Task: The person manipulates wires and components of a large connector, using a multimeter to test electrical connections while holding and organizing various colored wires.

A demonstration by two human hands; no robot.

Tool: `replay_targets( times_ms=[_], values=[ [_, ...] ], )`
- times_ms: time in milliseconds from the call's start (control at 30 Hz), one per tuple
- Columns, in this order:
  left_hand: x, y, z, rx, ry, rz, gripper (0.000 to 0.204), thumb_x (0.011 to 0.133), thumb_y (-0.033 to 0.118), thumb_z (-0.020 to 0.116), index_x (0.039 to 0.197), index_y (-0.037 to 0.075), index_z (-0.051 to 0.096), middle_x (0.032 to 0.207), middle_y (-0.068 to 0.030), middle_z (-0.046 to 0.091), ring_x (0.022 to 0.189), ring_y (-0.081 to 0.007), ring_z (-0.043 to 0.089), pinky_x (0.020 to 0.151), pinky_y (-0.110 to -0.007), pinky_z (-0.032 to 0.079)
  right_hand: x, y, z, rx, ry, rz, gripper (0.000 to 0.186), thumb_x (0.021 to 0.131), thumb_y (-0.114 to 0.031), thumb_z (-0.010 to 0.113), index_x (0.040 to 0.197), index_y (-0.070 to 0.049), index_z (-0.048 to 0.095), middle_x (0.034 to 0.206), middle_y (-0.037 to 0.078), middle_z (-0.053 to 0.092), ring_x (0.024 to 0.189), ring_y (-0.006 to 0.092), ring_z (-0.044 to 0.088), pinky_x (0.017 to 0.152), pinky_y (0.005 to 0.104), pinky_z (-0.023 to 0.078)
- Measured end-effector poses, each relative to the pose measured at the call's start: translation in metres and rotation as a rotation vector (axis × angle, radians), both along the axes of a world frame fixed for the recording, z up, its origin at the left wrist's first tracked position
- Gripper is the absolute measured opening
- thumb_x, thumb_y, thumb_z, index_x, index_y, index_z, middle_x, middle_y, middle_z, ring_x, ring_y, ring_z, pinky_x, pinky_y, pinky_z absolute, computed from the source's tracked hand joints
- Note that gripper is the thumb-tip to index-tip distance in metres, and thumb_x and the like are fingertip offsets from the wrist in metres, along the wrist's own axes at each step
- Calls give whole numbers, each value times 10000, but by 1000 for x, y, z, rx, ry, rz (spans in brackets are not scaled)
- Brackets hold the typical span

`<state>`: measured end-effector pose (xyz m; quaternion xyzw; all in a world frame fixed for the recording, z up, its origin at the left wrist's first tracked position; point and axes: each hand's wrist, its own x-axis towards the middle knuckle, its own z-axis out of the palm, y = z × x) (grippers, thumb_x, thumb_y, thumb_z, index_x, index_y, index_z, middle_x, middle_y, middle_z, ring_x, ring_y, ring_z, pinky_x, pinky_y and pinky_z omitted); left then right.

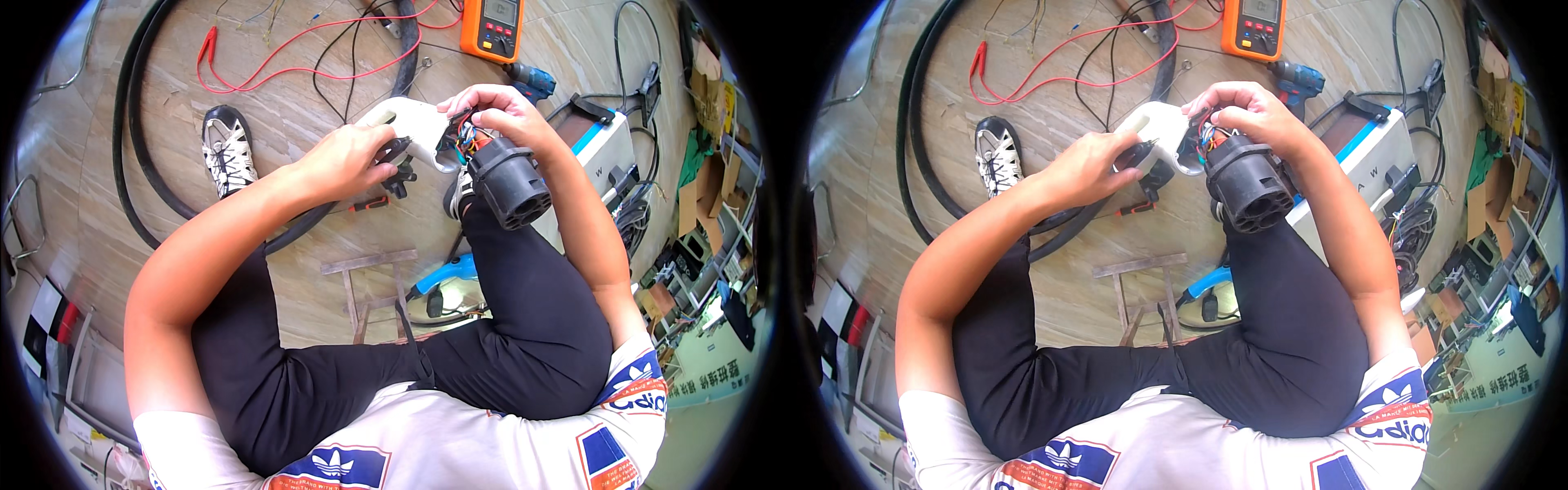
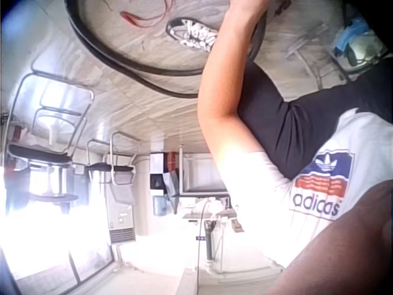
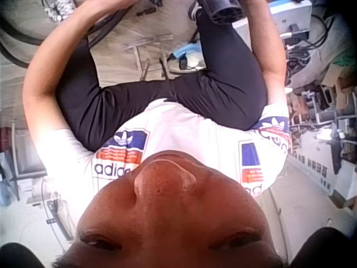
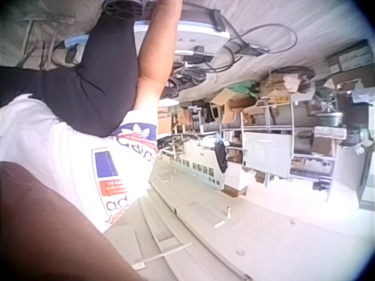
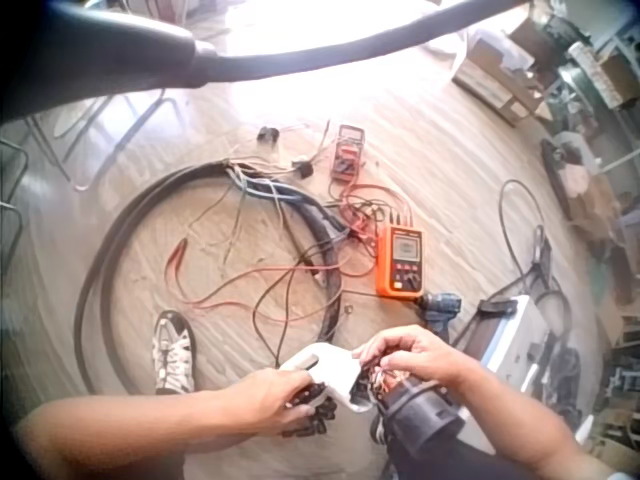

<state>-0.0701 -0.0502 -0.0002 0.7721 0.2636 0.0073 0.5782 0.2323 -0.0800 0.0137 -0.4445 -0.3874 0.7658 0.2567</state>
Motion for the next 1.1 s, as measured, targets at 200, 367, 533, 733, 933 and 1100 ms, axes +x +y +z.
replay_targets(
  times_ms=[200, 367, 533, 733, 933, 1100],
  values=[
    [5, -1, -1, -32, 52, -44, 376, 851, 149, 741, 1140, -20, 570, 927, -241, 677, 893, -434, 661, 758, -480, 510, 0, 1, 4, -25, -1, 8, 262, 865, -71, 528, 1054, 44, 668, 1175, 167, 688, 1212, 253, 603, 1082, 393, 440],
    [7, -3, 0, -94, 90, -48, 393, 862, 144, 735, 1181, -19, 574, 968, -241, 680, 934, -433, 661, 789, -472, 514, -1, 0, 7, -51, 20, -20, 251, 877, -76, 535, 1051, 41, 672, 1180, 161, 687, 1188, 241, 610, 1072, 386, 444],
    [9, -2, 3, -106, 87, -56, 389, 868, 143, 732, 1184, -19, 574, 984, -240, 681, 951, -429, 661, 800, -466, 514, -1, -1, 6, -36, 12, -20, 225, 942, -166, 608, 1041, 22, 682, 1155, 139, 697, 1145, 207, 622, 1034, 356, 460],
    [6, 0, -1, -81, 15, -60, 384, 835, 109, 730, 1164, -14, 575, 961, -242, 684, 910, -438, 666, 776, -467, 521, -6, 2, 7, -29, -133, 15, 229, 958, -213, 665, 1000, 8, 708, 1050, 109, 731, 1019, 148, 653, 934, 321, 503],
    [-24, 14, -27, -2, 184, -102, 335, 814, 120, 711, 1097, -19, 598, 885, -264, 677, 896, -431, 667, 762, -469, 528, -6, -2, 3, -11, -108, -54, 198, 947, -194, 665, 969, -1, 706, 1019, 99, 728, 1070, 175, 661, 960, 330, 503],
    [-65, 26, -66, 76, 429, -103, 308, 797, 190, 729, 981, -44, 650, 884, -280, 672, 914, -447, 650, 792, -482, 523, -3, -2, -2, 14, -79, -48, 128, 930, -129, 646, 890, -9, 663, 1007, 101, 713, 1137, 229, 651, 1001, 380, 492]
  ],
)
